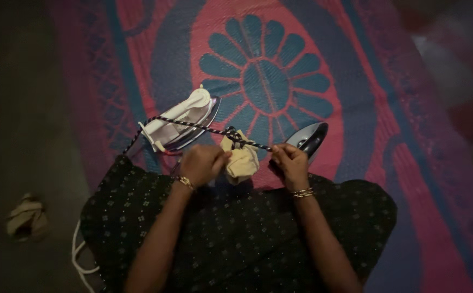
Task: The person cleans the soleplate of a clothes iron using a cloth, then wraps the power cord around the handle of the iron.
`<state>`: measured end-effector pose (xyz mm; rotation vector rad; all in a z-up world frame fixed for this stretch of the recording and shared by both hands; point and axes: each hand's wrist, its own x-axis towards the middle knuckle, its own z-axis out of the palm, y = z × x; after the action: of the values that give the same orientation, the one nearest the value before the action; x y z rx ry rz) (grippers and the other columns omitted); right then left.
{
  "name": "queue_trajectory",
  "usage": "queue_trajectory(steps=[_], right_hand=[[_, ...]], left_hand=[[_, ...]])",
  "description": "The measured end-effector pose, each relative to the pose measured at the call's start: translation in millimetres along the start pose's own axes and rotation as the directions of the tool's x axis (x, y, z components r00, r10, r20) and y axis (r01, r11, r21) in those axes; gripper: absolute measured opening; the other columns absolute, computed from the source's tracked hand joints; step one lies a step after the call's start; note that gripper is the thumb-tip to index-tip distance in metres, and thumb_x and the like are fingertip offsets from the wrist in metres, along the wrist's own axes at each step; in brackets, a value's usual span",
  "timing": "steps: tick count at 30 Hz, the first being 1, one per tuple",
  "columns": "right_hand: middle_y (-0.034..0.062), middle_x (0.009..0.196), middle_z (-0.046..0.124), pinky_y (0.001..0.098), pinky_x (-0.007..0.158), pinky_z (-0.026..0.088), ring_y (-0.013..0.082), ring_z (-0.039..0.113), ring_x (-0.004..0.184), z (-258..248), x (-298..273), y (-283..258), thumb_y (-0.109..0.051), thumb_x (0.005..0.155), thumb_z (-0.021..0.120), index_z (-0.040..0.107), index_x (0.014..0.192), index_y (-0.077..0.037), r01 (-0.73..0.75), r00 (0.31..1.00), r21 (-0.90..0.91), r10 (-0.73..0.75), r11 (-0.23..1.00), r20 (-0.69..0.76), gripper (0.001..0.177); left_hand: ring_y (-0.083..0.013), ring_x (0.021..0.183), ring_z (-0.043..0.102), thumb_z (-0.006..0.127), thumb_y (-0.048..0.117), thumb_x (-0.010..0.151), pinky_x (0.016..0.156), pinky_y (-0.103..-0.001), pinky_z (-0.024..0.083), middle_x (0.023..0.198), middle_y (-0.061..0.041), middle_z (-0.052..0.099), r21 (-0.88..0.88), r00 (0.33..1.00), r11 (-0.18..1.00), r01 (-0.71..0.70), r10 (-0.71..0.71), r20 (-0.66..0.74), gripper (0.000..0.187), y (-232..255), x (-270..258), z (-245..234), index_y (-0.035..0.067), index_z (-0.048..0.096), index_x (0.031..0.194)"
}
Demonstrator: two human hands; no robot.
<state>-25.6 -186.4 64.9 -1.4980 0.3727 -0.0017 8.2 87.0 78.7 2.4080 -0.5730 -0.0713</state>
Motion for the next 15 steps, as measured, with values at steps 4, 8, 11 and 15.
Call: queue_trajectory(steps=[4, 8, 11, 15], right_hand=[[-0.004, 0.068, 0.06, 0.0185, 0.045, 0.032, 0.0025, 0.043, 0.051, -6, 0, 5, -0.019, 0.096, 0.073, 0.073, 0.096, -0.001, 0.068, 0.997, 0.061, -0.07, 0.996, 0.021, 0.017], [-0.0028, 0.068, 0.061, 0.0182, 0.044, 0.03, 0.0023, 0.042, 0.05, -7, 2, 5, -0.018, 0.096, 0.072, 0.072, 0.095, -0.001, 0.032, 0.999, 0.102, -0.032, 0.994, 0.004, 0.016], [-0.002, 0.068, 0.061, 0.0184, 0.044, 0.031, 0.0027, 0.044, 0.05, -7, 4, 5, -0.017, 0.096, 0.071, 0.072, 0.096, -0.001, 0.021, 1.0, 0.126, -0.022, 0.992, 0.003, 0.016], [-0.0003, 0.07, 0.065, 0.0188, 0.045, 0.035, 0.0046, 0.049, 0.051, -6, 4, 3, -0.014, 0.096, 0.069, 0.072, 0.1, 0.0, -0.005, 1.0, 0.09, 0.006, 0.996, -0.003, 0.015]], left_hand=[[-0.0238, 0.083, 0.076, 0.069, 0.054, 0.084, 0.073, -0.04, 0.058, 0.092, -0.007, 0.077, -0.248, 0.971, 0.945, 0.212, -0.232, -0.051, 0.044, 6, 12, 10, 0.012, 0.074, 0.096], [-0.0297, 0.089, 0.074, 0.075, 0.059, 0.078, 0.077, -0.041, 0.057, 0.097, -0.011, 0.077, -0.208, 0.906, 0.893, 0.398, -0.347, 0.244, 0.055, 21, 13, 26, 0.013, 0.072, 0.108], [-0.0313, 0.092, 0.073, 0.079, 0.062, 0.074, 0.08, -0.04, 0.057, 0.098, -0.013, 0.076, -0.1, 0.888, 0.923, 0.371, -0.321, 0.33, 0.063, 31, 6, 34, 0.01, 0.071, 0.11], [-0.0259, 0.085, 0.076, 0.074, 0.056, 0.085, 0.074, -0.036, 0.059, 0.094, -0.01, 0.075, -0.206, 0.808, 0.818, 0.537, -0.429, 0.403, 0.056, 26, 7, 44, 0.008, 0.067, 0.111]])
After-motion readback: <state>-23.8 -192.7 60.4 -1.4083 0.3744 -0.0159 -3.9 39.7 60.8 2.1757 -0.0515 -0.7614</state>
